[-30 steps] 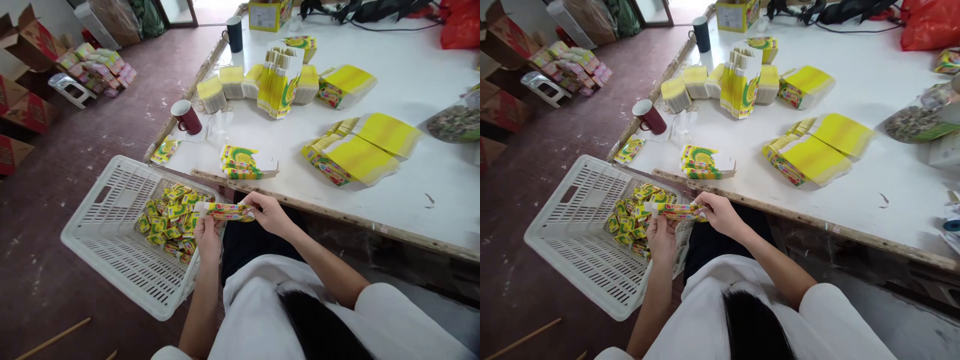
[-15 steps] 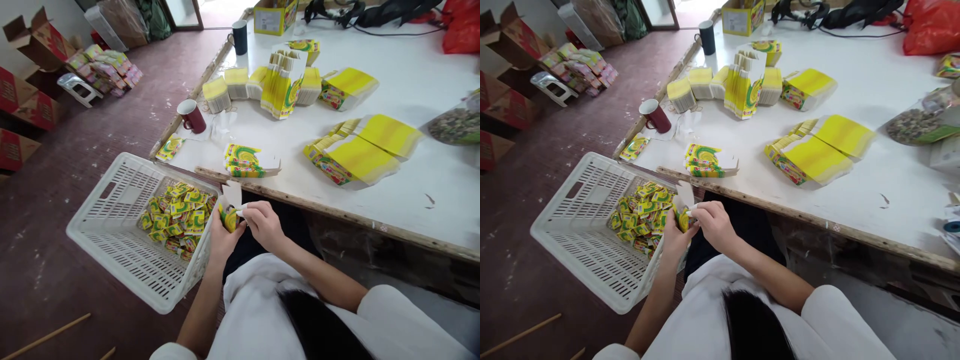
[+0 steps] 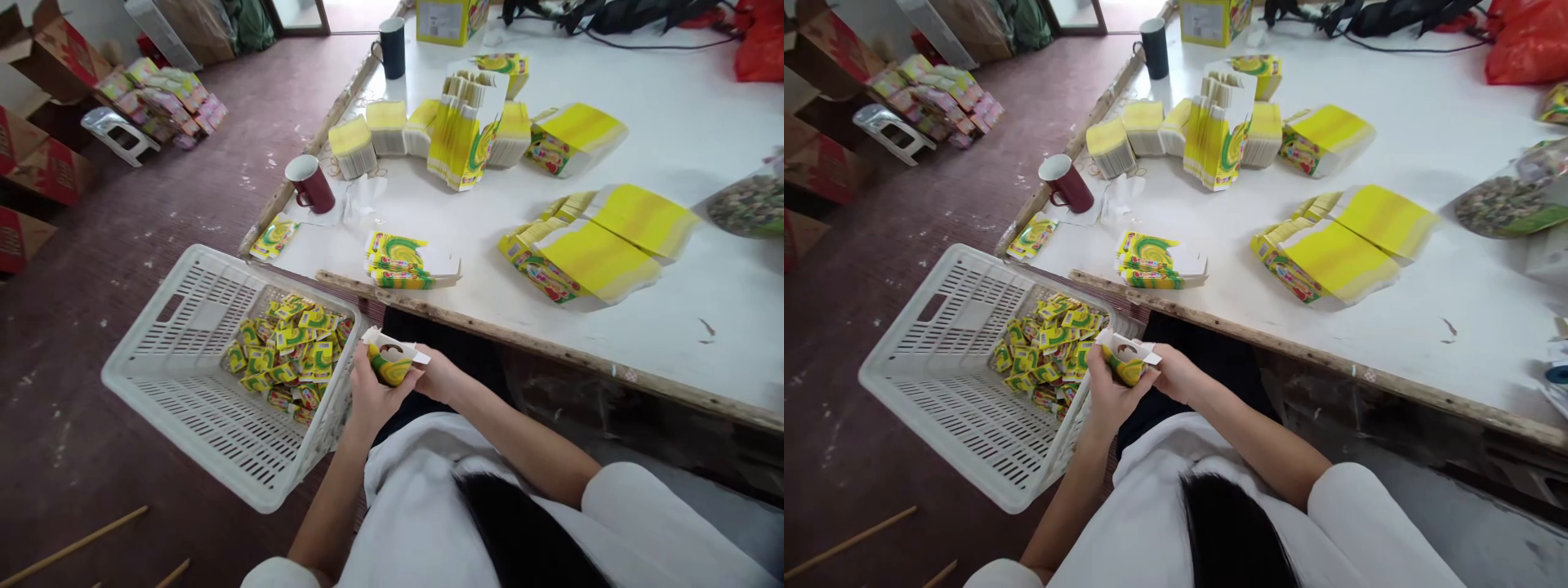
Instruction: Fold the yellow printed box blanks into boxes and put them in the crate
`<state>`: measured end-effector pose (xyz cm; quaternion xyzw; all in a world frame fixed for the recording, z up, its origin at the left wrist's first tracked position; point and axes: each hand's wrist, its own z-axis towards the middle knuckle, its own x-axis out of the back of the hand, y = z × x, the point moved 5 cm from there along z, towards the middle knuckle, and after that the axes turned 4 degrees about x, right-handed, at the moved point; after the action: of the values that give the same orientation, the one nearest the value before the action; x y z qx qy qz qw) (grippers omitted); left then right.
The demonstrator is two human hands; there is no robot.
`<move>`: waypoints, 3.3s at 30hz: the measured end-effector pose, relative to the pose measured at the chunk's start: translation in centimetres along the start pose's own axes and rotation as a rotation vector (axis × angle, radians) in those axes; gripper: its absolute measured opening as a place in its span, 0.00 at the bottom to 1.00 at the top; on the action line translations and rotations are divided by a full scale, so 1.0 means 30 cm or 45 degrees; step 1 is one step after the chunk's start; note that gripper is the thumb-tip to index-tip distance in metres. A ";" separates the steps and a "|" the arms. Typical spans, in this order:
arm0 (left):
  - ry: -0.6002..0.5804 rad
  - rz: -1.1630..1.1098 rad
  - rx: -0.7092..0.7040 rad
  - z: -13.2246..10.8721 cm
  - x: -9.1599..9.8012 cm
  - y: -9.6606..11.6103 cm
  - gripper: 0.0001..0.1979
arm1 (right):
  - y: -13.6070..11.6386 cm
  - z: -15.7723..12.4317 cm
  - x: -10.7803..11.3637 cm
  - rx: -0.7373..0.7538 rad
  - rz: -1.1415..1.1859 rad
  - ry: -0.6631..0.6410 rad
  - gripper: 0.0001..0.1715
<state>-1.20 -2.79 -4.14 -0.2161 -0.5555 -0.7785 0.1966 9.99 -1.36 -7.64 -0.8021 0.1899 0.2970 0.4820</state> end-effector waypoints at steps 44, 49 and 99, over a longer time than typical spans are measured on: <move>-0.144 0.217 0.028 0.088 0.040 -0.001 0.29 | -0.251 -0.060 0.058 0.933 -1.616 -0.447 0.13; -0.101 0.234 -0.027 0.070 0.022 0.030 0.30 | -0.227 -0.079 0.057 0.923 -1.392 -0.320 0.35; 0.014 -0.492 0.535 -0.015 0.006 -0.109 0.17 | -0.489 0.172 0.108 0.374 -2.451 0.698 0.17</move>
<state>-3.18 -2.22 -6.72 -0.0564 -0.7345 -0.6705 0.0879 19.58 9.95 -1.93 -0.5876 -0.3990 -0.4388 0.5504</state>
